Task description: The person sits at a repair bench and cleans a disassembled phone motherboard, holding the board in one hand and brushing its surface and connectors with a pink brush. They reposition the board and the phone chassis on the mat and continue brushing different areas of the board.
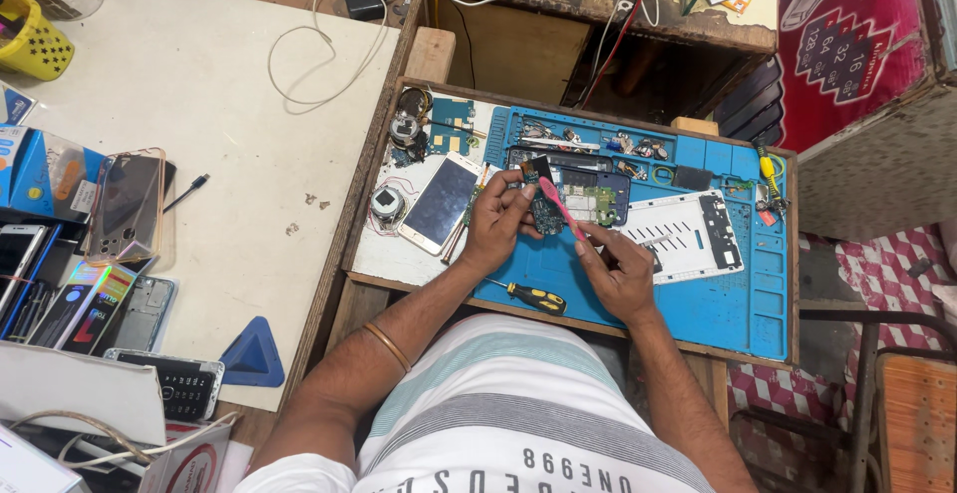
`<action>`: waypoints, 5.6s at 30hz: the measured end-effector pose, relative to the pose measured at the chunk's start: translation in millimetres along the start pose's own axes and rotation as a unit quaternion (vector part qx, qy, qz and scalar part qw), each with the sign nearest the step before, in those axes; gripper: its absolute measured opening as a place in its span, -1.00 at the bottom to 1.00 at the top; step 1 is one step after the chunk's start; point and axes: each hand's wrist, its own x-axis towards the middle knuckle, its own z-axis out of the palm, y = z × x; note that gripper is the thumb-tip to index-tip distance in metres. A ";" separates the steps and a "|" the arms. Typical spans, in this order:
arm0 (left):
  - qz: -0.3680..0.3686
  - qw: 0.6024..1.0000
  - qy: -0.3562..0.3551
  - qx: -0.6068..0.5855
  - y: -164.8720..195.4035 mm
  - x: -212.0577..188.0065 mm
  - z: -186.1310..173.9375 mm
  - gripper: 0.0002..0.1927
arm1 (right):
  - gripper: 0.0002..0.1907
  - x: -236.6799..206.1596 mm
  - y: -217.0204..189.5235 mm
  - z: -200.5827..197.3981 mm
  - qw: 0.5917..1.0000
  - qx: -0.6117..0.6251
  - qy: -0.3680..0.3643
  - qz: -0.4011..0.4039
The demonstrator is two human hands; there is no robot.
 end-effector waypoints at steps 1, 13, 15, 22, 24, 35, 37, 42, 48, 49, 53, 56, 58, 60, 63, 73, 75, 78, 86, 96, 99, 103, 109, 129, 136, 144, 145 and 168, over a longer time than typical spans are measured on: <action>-0.004 1.000 0.004 0.002 -0.1 0.3 -0.2 -0.66 | -0.66 -0.1 -0.1 0.0 1.000 -0.005 -0.006 0.000; -0.012 1.000 0.006 -0.025 2.7 0.4 -1.2 -0.70 | -0.66 2.8 -5.3 0.2 1.000 -0.015 -0.026 0.000; -0.015 1.000 0.008 -0.024 3.9 1.4 -1.1 -0.70 | -0.66 3.2 -5.4 -0.2 1.000 -0.012 -0.029 -0.002; -0.041 0.998 0.028 -0.046 6.4 3.8 -1.1 -0.68 | -0.68 2.9 -5.1 -0.9 0.999 -0.012 -0.042 -0.011; -0.058 0.995 0.042 -0.070 8.1 4.8 -1.7 -0.69 | -0.69 2.6 -4.9 -1.4 0.999 -0.018 -0.048 -0.008; -0.045 0.998 0.019 -0.048 12.0 8.2 -7.3 -0.72 | -0.68 4.6 -4.0 -3.5 1.000 -0.025 0.016 0.001; -0.052 0.997 0.004 -0.053 7.2 3.7 -6.0 -0.73 | -0.68 3.8 -3.3 -3.8 0.999 -0.021 0.022 0.011; -0.078 0.993 -0.019 -0.090 -3.6 -7.5 1.2 -0.72 | -0.67 1.3 0.6 -2.1 0.999 0.003 0.036 0.026; -0.126 0.985 -0.006 -0.116 -4.6 -15.5 14.7 -0.68 | -0.69 -0.1 6.6 -7.4 0.995 -0.007 0.092 -0.044; -0.129 0.984 -0.013 -0.122 -4.2 -17.2 16.3 -0.68 | -0.60 -0.2 6.8 -8.7 0.996 0.003 0.086 -0.038; -0.132 0.983 -0.031 -0.126 -5.2 -22.8 20.2 -0.65 | -0.34 0.5 6.3 -9.2 0.998 0.016 0.057 -0.012; -0.143 0.980 -0.035 -0.133 -8.2 -24.1 20.1 -0.64 | -0.37 0.9 5.8 -7.4 0.999 0.013 0.049 0.001; -0.146 0.980 -0.039 -0.126 -10.6 -23.9 19.0 -0.65 | -0.41 1.0 6.1 -6.8 0.999 0.017 0.042 0.004; -0.147 0.982 -0.043 -0.114 -13.2 -23.2 17.6 -0.67 | -0.44 1.2 6.8 -6.8 0.999 0.023 0.038 0.007; -0.140 0.985 -0.048 -0.091 -16.3 -22.9 15.1 -0.69 | -0.45 1.0 7.4 -6.9 0.999 0.031 0.034 0.010; -0.071 0.993 0.047 -0.079 -0.7 -1.8 -6.3 -0.68 | -0.41 1.5 -0.9 -9.2 0.999 -0.029 0.038 -0.004; -0.049 0.990 0.101 -0.090 12.3 5.2 -18.4 -0.67 | -0.41 2.2 -5.7 -10.0 0.998 -0.064 -0.002 -0.013; -0.016 0.982 0.158 -0.099 33.7 11.9 -38.4 -0.69 | -0.36 0.3 -13.5 -9.4 0.988 -0.121 -0.072 -0.058; -0.001 0.974 0.179 -0.142 37.9 14.6 -51.8 -0.69 | -0.38 -6.1 -24.9 -5.9 0.968 -0.193 -0.153 -0.036; -0.038 0.981 0.153 -0.112 28.9 4.0 -35.9 -0.68 | -0.57 -9.4 -37.2 0.6 0.952 -0.189 -0.240 0.004; -0.037 0.982 0.146 -0.115 29.1 3.3 -36.5 -0.68 | -0.64 -6.2 -31.7 5.3 0.953 -0.190 -0.235 0.007; -0.031 0.982 0.145 -0.119 29.0 7.7 -36.5 -0.67 | -0.66 -4.1 -24.1 4.5 0.969 -0.158 -0.185 -0.030; -0.047 0.983 0.130 -0.119 22.4 13.2 -28.1 -0.68 | -0.67 -5.8 -19.9 -5.1 0.988 -0.085 -0.124 0.028; -0.036 0.984 0.122 -0.122 23.2 21.8 -25.0 -0.73 | -0.62 -17.5 -6.4 -2.4 0.993 -0.095 -0.063 -0.026; -0.055 0.995 0.033 -0.071 8.6 15.3 -12.9 -0.75 | -0.65 -17.2 0.0 -4.4 0.997 -0.055 0.048 0.014; -0.068 0.997 -0.019 -0.016 5.6 6.4 -7.7 -0.50 | -0.67 -9.5 -11.0 -2.2 0.995 -0.098 0.023 0.002; -0.064 0.997 -0.030 -0.008 6.3 5.2 -8.3 -0.46 | -0.67 -8.2 -11.3 -2.0 0.995 -0.094 0.025 0.013; -0.020 0.998 -0.055 0.018 -5.2 1.3 -14.3 -0.56 | -0.65 -10.3 -8.5 2.0 0.998 -0.053 -0.017 -0.010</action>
